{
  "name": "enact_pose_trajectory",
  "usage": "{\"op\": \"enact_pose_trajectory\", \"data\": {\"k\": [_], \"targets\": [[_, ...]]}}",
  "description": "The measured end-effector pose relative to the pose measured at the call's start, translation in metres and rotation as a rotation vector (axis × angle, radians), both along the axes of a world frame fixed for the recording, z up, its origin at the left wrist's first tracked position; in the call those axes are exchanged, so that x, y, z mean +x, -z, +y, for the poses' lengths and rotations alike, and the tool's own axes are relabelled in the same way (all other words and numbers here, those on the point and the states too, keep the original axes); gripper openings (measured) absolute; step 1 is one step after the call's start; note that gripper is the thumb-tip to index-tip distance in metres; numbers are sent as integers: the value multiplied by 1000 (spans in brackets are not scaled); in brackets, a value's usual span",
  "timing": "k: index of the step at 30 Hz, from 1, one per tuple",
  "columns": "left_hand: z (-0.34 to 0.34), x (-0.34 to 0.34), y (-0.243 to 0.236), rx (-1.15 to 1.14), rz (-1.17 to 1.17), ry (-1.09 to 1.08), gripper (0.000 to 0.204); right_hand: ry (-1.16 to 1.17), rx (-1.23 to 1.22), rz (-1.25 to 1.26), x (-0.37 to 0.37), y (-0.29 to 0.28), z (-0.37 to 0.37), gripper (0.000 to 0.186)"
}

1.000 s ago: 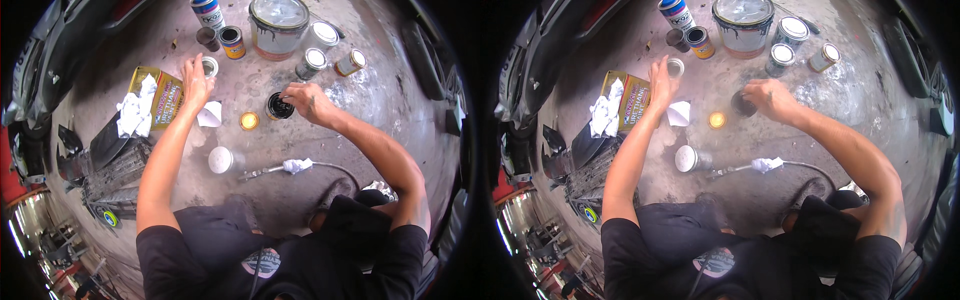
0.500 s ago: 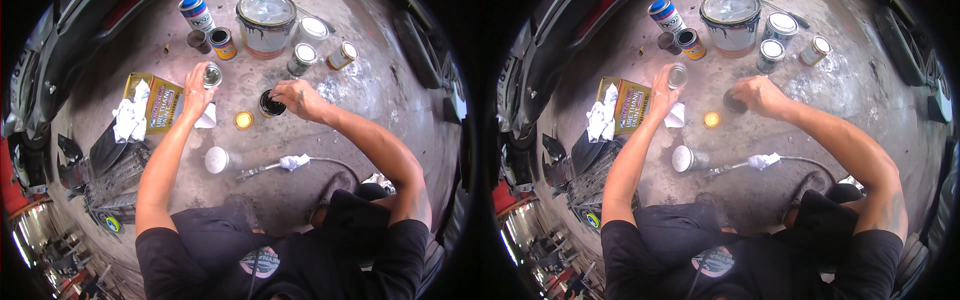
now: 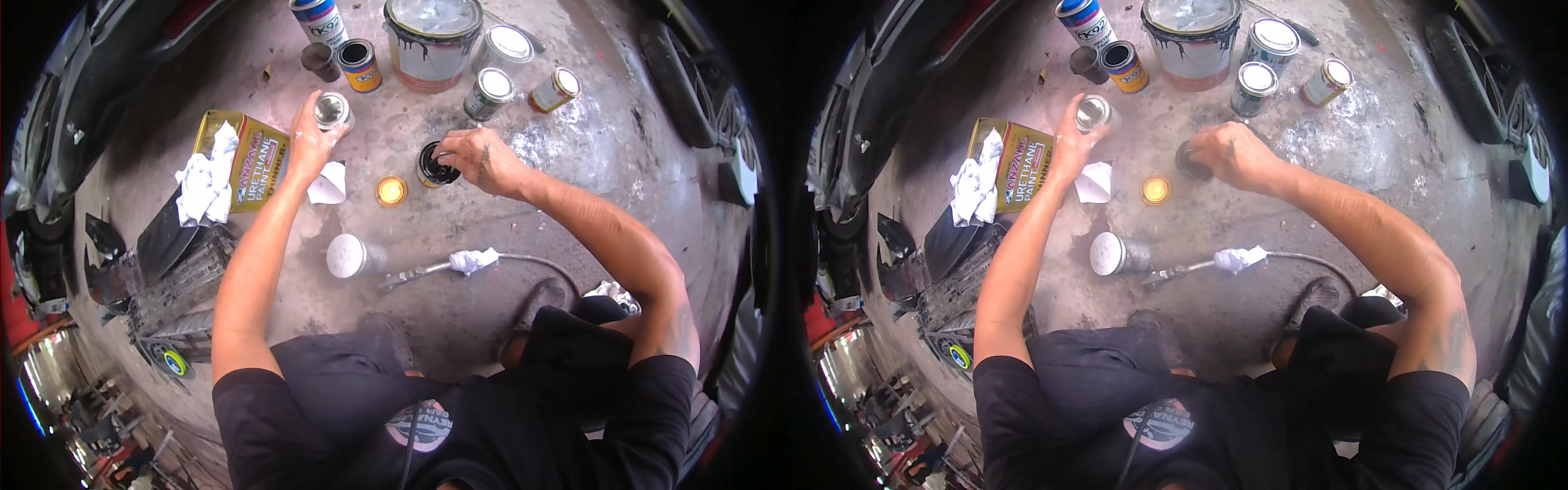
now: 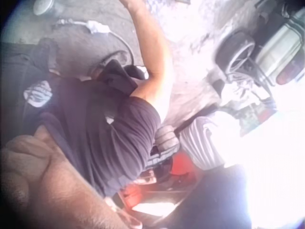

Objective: The person prepares a paint mixture in a workshop. They open several paint cans, pour a dark liquid from a large container into a smaller can, and stir the contents with a stick. The person also handles a spray gun and wipes it with a cloth.

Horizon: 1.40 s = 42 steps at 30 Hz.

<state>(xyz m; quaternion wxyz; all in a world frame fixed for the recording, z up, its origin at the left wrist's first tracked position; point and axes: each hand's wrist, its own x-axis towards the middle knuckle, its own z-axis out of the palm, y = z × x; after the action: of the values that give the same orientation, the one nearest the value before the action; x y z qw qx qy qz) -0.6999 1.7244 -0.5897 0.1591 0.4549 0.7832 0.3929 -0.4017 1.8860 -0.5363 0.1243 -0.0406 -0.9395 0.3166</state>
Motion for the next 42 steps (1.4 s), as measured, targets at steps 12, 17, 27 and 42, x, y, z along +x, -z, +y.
{"op": "enact_pose_trajectory", "data": {"k": [12,17,27,42], "targets": [[-7,4,-9,75,428,-97,67,-10,30,-8,-5,1,4,15],[-4,42,-14,35,345,225,64,-12,22,-120,6,0,6,18],[7,119,28,-178,-219,458,97,6,51,-62,5,0,0,16],[12,125,59,-75,-301,417,88,-7,-64,-77,4,-2,3,8]]}}
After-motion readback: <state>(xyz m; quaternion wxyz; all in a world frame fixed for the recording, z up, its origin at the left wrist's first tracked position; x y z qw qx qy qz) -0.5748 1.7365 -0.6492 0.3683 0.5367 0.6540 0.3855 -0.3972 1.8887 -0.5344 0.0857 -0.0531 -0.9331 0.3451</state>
